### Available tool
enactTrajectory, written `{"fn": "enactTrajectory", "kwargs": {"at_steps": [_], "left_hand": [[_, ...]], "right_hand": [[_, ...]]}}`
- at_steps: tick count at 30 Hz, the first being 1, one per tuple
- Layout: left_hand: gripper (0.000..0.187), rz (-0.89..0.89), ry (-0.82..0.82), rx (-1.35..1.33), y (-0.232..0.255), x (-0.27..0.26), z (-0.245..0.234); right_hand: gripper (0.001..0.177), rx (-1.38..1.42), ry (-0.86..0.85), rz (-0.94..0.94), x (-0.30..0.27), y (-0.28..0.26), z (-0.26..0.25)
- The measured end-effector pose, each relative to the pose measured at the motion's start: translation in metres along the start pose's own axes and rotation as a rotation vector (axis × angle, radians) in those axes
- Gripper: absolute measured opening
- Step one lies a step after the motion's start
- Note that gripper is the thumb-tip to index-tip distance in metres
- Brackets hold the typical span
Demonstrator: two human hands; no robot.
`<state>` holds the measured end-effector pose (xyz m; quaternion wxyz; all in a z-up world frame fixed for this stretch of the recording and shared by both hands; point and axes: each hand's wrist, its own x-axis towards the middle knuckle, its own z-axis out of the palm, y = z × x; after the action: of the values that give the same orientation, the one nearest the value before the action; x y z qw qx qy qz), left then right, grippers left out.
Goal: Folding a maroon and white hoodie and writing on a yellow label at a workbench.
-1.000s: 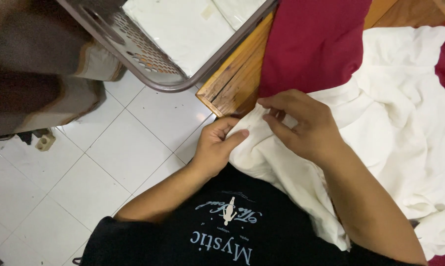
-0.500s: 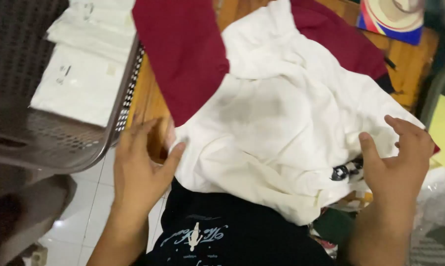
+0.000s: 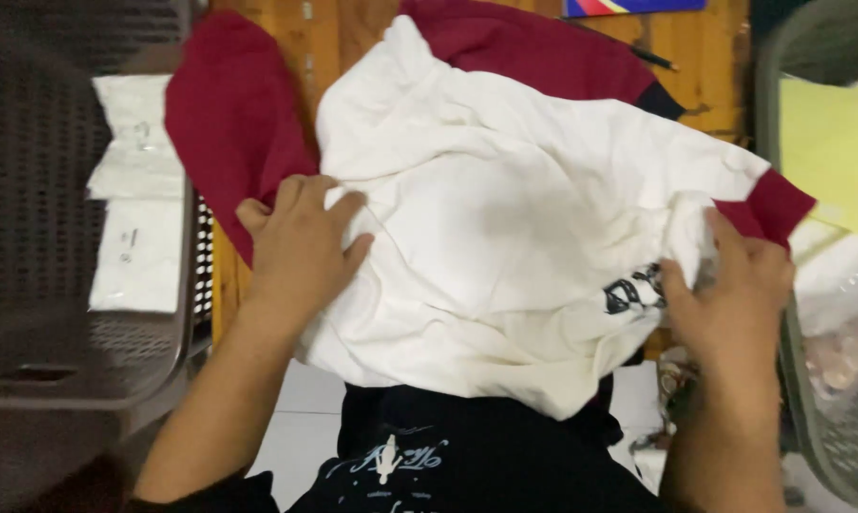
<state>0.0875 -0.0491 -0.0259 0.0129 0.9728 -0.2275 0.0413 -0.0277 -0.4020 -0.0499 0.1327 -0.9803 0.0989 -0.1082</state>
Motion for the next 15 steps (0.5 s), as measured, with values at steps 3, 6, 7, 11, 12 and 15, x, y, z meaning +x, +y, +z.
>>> {"fn": "enactTrajectory", "kwargs": {"at_steps": [3, 6, 7, 11, 12, 15], "left_hand": [[0.04, -0.086, -0.152, 0.068, 0.006, -0.018, 0.002], [0.058, -0.161, -0.262, 0.191, 0.017, -0.029, 0.0], [0.061, -0.197, -0.293, 0.2, 0.02, -0.033, 0.002], [0.063, -0.25, -0.362, 0.167, 0.028, -0.037, -0.008], [0.063, -0.256, -0.356, 0.17, 0.026, -0.033, -0.009], [0.062, -0.254, -0.105, 0.142, 0.017, -0.012, -0.012]], "right_hand": [[0.06, -0.034, 0.031, -0.087, -0.002, 0.015, 0.003], [0.07, -0.227, 0.061, -0.12, 0.007, 0.008, -0.001], [0.073, -0.166, 0.01, -0.101, 0.014, -0.006, -0.009], [0.057, 0.034, -0.066, -0.292, 0.036, -0.026, -0.011], [0.057, 0.037, -0.06, -0.299, 0.042, -0.039, -0.016], [0.05, 0.163, -0.297, -0.209, 0.062, -0.07, -0.022]]}}
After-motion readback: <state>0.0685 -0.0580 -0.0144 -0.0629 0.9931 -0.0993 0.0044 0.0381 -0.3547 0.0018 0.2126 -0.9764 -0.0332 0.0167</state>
